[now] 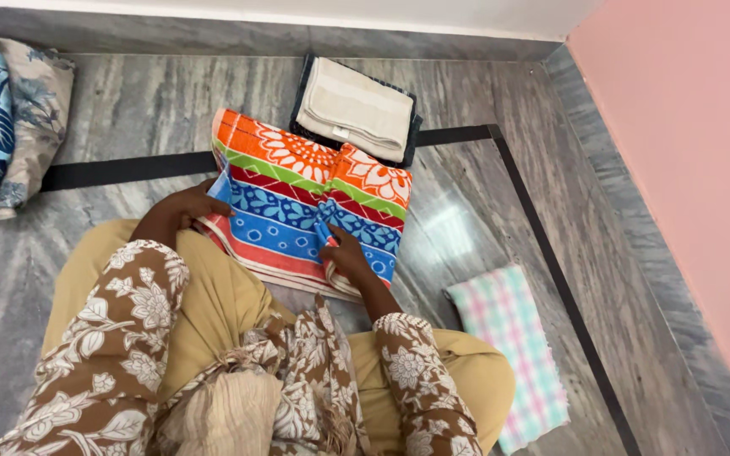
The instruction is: The person sits on the floor and folds several cloths one by one, including a striped dark cloth, a plain light cloth, and colorful patterned cloths. Each cloth is smoothed, folded into a compact rectangle, and stacked on the floor.
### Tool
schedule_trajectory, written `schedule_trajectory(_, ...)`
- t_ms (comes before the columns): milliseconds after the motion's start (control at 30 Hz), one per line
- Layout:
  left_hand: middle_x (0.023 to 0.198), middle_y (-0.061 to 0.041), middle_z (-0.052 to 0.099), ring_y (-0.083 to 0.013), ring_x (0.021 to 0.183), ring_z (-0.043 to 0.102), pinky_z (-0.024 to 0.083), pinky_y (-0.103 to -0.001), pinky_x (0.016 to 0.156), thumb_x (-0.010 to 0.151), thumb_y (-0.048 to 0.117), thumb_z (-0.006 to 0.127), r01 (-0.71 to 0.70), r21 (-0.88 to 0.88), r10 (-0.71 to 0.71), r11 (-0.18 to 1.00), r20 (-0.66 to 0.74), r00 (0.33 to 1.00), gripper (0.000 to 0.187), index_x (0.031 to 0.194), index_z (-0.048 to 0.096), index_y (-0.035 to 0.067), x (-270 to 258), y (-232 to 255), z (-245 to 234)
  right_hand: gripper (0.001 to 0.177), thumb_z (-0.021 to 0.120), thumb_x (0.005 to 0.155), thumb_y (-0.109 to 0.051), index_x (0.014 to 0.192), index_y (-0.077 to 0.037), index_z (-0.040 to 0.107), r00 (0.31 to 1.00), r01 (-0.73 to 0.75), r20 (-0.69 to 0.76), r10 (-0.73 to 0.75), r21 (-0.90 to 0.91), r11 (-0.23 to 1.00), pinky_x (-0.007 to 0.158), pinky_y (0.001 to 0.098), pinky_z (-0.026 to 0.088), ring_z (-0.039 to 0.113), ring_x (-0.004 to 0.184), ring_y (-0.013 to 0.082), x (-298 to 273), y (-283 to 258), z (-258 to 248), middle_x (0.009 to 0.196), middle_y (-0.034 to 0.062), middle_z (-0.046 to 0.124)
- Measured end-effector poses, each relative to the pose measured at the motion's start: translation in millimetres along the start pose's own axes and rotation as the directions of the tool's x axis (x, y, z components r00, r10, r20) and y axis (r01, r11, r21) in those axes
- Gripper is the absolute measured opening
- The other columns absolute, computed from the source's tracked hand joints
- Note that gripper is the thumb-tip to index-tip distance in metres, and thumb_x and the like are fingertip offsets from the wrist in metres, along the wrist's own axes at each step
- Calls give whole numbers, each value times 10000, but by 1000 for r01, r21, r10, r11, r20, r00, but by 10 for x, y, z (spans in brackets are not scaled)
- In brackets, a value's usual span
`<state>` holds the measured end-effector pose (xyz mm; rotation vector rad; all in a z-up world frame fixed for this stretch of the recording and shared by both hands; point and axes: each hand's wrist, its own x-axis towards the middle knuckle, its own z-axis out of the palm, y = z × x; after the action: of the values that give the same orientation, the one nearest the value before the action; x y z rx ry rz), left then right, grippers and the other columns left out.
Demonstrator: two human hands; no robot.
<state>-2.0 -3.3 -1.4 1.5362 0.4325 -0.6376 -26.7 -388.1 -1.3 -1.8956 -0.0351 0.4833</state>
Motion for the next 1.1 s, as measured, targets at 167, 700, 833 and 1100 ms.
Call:
schedule_trajectory(167,1220,-116,702,-333,938,695,567,-477,590,746,90,800,26,47,-26,999,10,1000,990,1593,320,268,-18,31,15,789,744,702,-143,1466,-69,564,999,49,26,-46,-97,994,855,306,526,651,992,187,-41,-10,-10,1169,104,706)
schedule_trajectory(700,1202,-120,705,-307,969,710,600,-471,606,711,54,783,-23,-63,25,998,39,999,996,1576,333,256,-107,92,52,725,787,856,-428,1462,-97,564,969,173,228,-93,-363,916,842,349,538,689,971,228,35,319,98,1099,183,742)
schedule_trajectory(833,1225,-103,698,-230,1030,671,550,-411,758,789,97,778,-211,-79,213,974,13,977,757,1491,495,100,-55,144,76,641,482,1140,-631,1085,-45,737,1000,10,-5,-20,-714,700,823,389,542,686,918,290,32,287,77,1026,172,743)
schedule_trajectory(1100,1188,-129,689,-249,1036,656,543,-364,895,756,123,794,-378,-119,392,918,132,910,759,1446,495,21,-136,677,965,1096,798,716,-692,1572,-213,308,963,-208,-269,-32,-809,550,1086,723,269,192,1492,471,-218,-9,-102,1646,213,211)
